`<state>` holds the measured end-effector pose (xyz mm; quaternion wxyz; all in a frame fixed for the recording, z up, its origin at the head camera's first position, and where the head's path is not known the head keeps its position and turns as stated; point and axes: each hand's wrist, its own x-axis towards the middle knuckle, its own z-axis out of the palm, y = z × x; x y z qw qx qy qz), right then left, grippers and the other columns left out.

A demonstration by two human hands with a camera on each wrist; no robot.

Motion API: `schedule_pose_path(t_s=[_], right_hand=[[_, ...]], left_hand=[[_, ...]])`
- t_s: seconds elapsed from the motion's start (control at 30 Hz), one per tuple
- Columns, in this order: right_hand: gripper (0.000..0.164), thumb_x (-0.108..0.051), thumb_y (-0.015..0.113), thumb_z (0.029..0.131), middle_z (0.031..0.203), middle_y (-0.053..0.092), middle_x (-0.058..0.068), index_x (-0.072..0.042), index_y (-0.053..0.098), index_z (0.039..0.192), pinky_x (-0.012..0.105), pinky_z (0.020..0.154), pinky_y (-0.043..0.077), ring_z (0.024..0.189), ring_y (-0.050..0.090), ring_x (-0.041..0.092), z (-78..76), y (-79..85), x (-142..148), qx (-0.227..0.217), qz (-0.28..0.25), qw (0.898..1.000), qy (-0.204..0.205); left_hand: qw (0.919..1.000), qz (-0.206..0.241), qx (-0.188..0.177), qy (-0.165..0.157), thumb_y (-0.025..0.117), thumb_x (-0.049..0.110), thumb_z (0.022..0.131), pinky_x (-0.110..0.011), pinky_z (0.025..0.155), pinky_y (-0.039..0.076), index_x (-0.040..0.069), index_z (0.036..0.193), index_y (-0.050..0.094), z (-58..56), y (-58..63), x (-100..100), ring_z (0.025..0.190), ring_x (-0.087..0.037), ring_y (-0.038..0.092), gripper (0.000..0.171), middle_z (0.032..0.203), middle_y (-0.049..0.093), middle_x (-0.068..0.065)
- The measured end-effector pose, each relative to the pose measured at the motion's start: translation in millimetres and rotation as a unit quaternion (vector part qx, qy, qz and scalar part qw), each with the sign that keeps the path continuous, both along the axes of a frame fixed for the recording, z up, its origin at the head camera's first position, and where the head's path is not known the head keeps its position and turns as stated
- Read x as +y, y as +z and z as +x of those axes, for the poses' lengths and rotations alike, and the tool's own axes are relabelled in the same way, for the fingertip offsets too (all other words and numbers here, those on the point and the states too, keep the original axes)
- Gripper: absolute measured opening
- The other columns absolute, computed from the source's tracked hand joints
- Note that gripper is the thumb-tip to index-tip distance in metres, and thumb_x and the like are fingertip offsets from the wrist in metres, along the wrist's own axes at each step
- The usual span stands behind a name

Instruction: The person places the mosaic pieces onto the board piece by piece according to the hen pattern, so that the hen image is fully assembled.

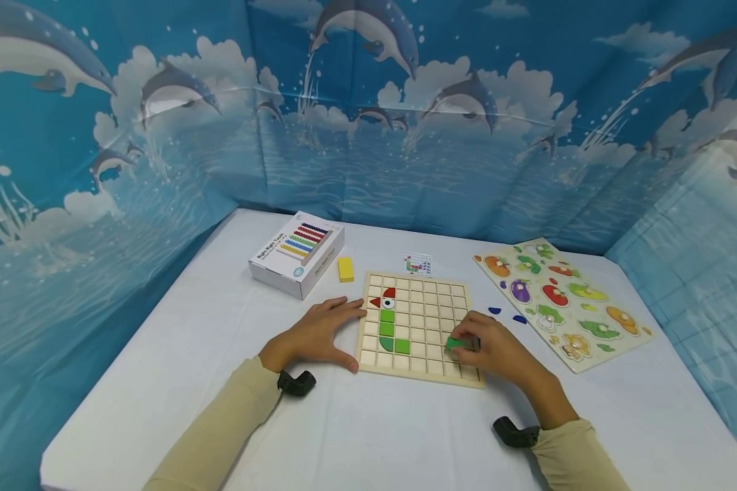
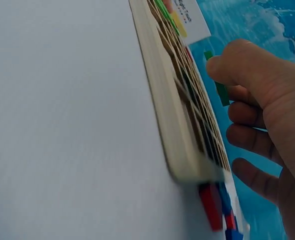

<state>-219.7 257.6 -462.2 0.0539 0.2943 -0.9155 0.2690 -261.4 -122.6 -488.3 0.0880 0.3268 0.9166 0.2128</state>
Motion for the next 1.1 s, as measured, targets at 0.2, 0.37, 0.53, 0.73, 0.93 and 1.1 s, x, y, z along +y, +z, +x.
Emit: schedule_pose_path(t_s=[0.2, 0.37, 0.53, 0.73, 0.93, 1.1], right_hand=[[0.02, -0.018, 0.086, 0.082, 0.095, 0.058, -0.009, -0.018, 0.072, 0.097, 0.031, 0.076, 0.052, 0.085, 0.056, 0.013, -6.0, 4.6, -19.7, 0.004, 0.008, 0.999, 0.036], [0.018, -0.021, 0.083, 0.085, 0.098, 0.058, -0.011, -0.018, 0.074, 0.1, 0.031, 0.081, 0.052, 0.088, 0.055, 0.012, -9.1, 5.5, -33.7, -0.024, 0.024, 0.998, 0.046], [0.017, -0.022, 0.08, 0.088, 0.099, 0.058, -0.013, -0.02, 0.074, 0.103, 0.03, 0.084, 0.053, 0.09, 0.055, 0.008, -7.2, -0.5, -41.9, -0.044, 0.035, 0.998, 0.034], [0.017, -0.021, 0.08, 0.089, 0.1, 0.06, -0.013, -0.02, 0.075, 0.105, 0.029, 0.081, 0.052, 0.09, 0.055, 0.007, -8.2, -6.7, -46.1, -0.019, 0.021, 0.998, 0.058], [0.018, -0.019, 0.081, 0.089, 0.103, 0.062, -0.011, -0.019, 0.076, 0.107, 0.032, 0.085, 0.052, 0.094, 0.056, 0.009, -9.1, -6.8, -48.4, -0.021, 0.011, 0.998, 0.065], [0.018, -0.019, 0.08, 0.089, 0.102, 0.063, -0.011, -0.018, 0.076, 0.106, 0.034, 0.085, 0.052, 0.094, 0.057, 0.009, -10.2, -6.4, -48.3, -0.022, 0.005, 0.997, 0.069]], left_hand=[[1.0, 0.001, -0.003, 0.0, 0.076, 0.079, 0.066, -0.049, 0.119, 0.016, 0.033, 0.157, 0.037, 0.8, -0.5, -0.1, 0.152, -0.021, 0.011, 0.109, 0.166, 0.019, 0.015], [1.0, -0.001, -0.002, 0.001, 0.076, 0.08, 0.065, -0.049, 0.119, 0.016, 0.033, 0.157, 0.037, 0.6, -0.3, 0.2, 0.152, -0.021, 0.011, 0.11, 0.166, 0.019, 0.015], [1.0, -0.001, -0.002, -0.001, 0.075, 0.081, 0.065, -0.049, 0.119, 0.016, 0.033, 0.157, 0.037, -0.2, -1.3, 0.8, 0.152, -0.021, 0.011, 0.11, 0.166, 0.019, 0.016], [1.0, 0.0, -0.001, -0.001, 0.074, 0.081, 0.065, -0.049, 0.119, 0.017, 0.032, 0.157, 0.037, 0.2, -1.3, 0.6, 0.152, -0.022, 0.012, 0.11, 0.166, 0.02, 0.015], [1.0, -0.003, -0.003, 0.001, 0.074, 0.082, 0.065, -0.049, 0.119, 0.017, 0.033, 0.157, 0.037, 0.8, 0.7, 0.1, 0.152, -0.021, 0.011, 0.11, 0.166, 0.019, 0.015], [1.0, 0.003, -0.002, -0.003, 0.075, 0.079, 0.067, -0.051, 0.118, 0.017, 0.031, 0.157, 0.038, 0.6, 2.0, 0.4, 0.152, -0.023, 0.013, 0.109, 0.166, 0.021, 0.012]])
